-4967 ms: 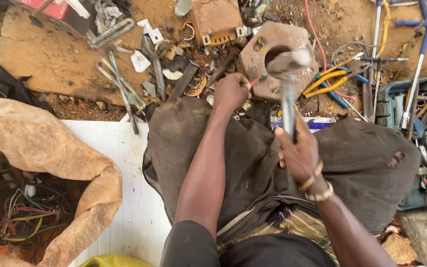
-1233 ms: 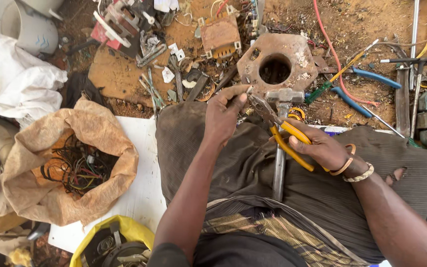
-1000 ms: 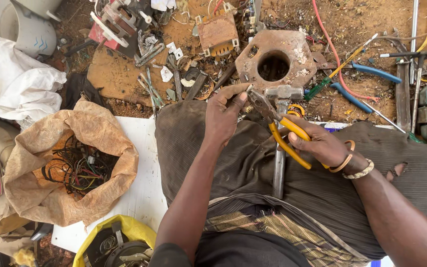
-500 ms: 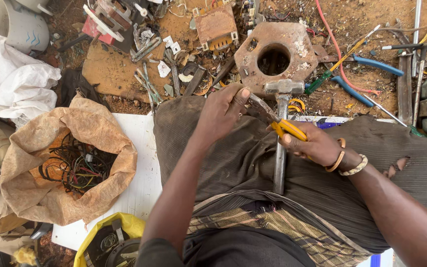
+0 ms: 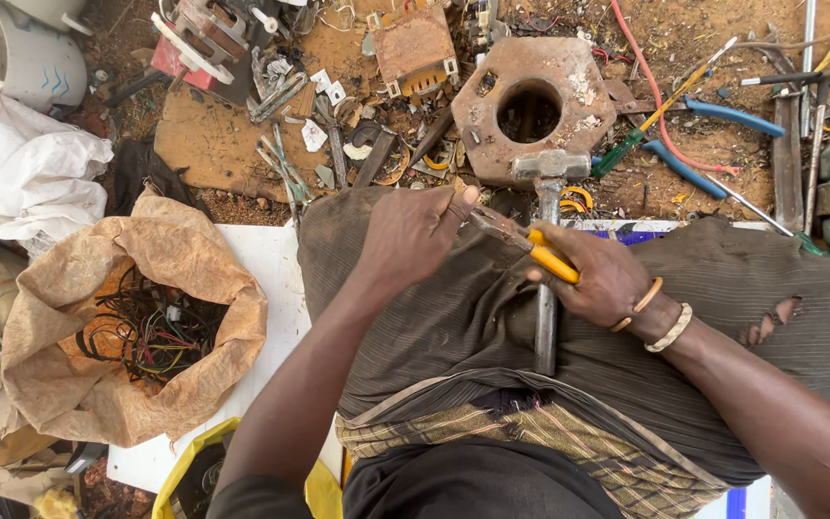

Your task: The person uses a screwdriver to pry and remove a small metal piece from a cylindrical electrical component. They then use pliers to grip and manipulate the piece, and a hammer to strike it, continuing to adjust the component with the pliers.

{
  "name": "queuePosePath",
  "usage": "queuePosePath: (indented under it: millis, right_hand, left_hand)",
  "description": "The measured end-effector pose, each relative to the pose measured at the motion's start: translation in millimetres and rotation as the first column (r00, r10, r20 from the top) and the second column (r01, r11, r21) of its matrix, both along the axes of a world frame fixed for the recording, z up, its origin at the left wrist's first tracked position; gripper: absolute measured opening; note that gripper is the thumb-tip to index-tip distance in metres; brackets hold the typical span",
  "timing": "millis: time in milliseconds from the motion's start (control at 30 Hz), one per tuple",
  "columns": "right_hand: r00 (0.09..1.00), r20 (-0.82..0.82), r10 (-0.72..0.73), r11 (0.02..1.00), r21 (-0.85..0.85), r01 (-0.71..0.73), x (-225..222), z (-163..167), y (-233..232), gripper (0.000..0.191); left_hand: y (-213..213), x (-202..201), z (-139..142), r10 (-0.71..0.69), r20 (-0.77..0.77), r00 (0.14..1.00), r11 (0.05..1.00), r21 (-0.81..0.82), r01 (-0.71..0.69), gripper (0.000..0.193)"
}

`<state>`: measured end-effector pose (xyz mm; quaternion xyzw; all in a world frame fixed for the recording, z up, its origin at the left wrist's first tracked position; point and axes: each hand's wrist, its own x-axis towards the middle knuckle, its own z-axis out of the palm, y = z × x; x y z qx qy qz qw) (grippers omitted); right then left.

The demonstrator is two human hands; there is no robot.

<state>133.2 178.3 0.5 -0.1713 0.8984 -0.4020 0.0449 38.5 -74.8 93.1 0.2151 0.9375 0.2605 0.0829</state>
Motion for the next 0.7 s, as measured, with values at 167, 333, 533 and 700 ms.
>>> queuePosePath:
  millis: [167,333,533,700]
  right_hand:
    - [0.995,-0.077,-0.062,0.965,0.250,0.080,0.1,1.6,1.4,0.064]
    - [0.979,-0.199,-0.040,0.937,0.333,0.106,0.3,-1.2,4.2,0.068]
    - [0.966,-0.258,0.013,0.969,0.240,0.051,-6.4,-0.2,3.9,0.068]
    - [0.995,-0.091,0.045,0.960,0.278,-0.018,-8.4,5.0,1.7,0.070]
  left_hand:
    - [2.4,13.3,-14.3,0.138,0.104,0.985,0.985,0.089,-0.147,0.061]
    - [-3.1,19.9,-25.3,0.278,0.615,0.738,0.869,0.166,-0.466,0.062]
    - [-13.6,22.7,-8.3,0.195,0.645,0.739,0.904,0.173,-0.390,0.052]
    - [-14.8,38.2,7.2,0.137,0.428,0.893,0.909,0.305,-0.286,0.036]
